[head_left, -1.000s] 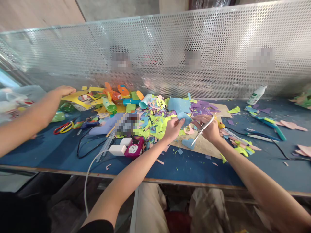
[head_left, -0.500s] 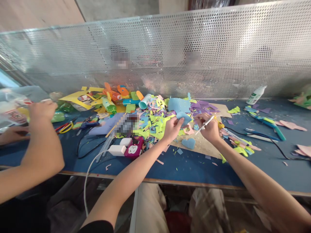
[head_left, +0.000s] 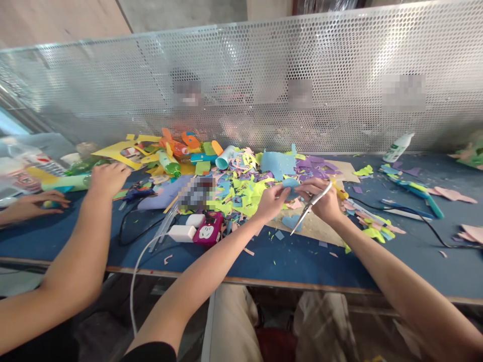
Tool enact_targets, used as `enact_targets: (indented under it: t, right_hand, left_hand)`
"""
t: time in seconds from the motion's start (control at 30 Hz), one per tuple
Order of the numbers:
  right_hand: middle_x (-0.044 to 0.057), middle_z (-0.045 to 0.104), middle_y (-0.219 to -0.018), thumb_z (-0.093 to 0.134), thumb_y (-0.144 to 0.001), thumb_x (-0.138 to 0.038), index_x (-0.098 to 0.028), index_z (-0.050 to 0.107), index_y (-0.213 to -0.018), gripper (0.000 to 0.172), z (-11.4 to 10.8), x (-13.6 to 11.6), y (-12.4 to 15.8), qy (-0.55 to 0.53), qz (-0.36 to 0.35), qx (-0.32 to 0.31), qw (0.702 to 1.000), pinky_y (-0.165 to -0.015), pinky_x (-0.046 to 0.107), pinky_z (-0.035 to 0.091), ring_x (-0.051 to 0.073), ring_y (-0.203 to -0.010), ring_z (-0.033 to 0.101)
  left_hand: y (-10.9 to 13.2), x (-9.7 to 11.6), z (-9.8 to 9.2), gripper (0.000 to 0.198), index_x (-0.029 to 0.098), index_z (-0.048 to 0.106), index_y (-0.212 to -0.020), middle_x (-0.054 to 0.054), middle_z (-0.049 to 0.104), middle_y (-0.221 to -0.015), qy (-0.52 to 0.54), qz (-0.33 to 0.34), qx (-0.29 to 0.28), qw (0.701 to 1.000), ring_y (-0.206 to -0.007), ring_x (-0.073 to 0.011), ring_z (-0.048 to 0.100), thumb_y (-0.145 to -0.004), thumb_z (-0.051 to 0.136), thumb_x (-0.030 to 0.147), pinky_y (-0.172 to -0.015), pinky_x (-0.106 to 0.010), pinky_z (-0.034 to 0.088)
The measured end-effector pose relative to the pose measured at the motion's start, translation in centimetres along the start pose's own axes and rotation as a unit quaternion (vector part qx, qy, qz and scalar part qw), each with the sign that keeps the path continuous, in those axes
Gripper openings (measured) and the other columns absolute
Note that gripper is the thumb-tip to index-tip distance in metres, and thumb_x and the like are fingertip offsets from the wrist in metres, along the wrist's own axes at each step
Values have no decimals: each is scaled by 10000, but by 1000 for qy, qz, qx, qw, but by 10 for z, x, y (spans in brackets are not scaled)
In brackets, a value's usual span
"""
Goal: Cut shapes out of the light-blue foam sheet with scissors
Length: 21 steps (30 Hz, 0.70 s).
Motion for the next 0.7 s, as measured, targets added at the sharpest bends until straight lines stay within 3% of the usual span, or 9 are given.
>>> enact_targets:
  t: [0.13,0.37,0.53,0.7]
  right_hand:
    - [76,768,-969,638,-916,-284,-271,773,-932,136,1,3,1,7,23,7,1000,-794,376,560,246,-854,743]
    - [81,768,-955,629,-918,-231,-251,747,-929,120,1,0,0,-6,-3,-10,1000,-793,361,532,247,-879,735]
    - [67,765,-933,600,-926,-210,-254,705,-978,125,5,-2,-1,-5,-13,-51,999,-799,358,505,251,-866,719]
    - [73,727,-877,597,-919,-231,-241,663,-999,104,9,-1,0,-1,-4,-100,995,-754,353,471,259,-798,676]
  left_hand:
    - [1,2,-1,403,160,687,-1028,-80,678,-903,-57,22,-5,998,-778,-176,657,-883,558,514,-621,-276,572]
    - [3,10,-3,362,160,677,-866,-48,635,-715,-134,52,5,990,-641,-152,582,-879,561,503,-549,-252,465]
    - [5,15,-3,386,176,596,-700,-11,537,-595,-174,80,8,981,-541,-111,466,-897,524,500,-505,-232,371]
    - [5,12,-1,377,182,549,-671,-2,504,-592,-188,75,9,979,-563,-118,499,-882,547,495,-520,-228,349]
Point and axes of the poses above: each hand's wrist, its own y-axis away from the middle knuckle, its own z-axis out of the palm, x = y × z, the point moved 5 cm from there along -y, towards the middle knuckle
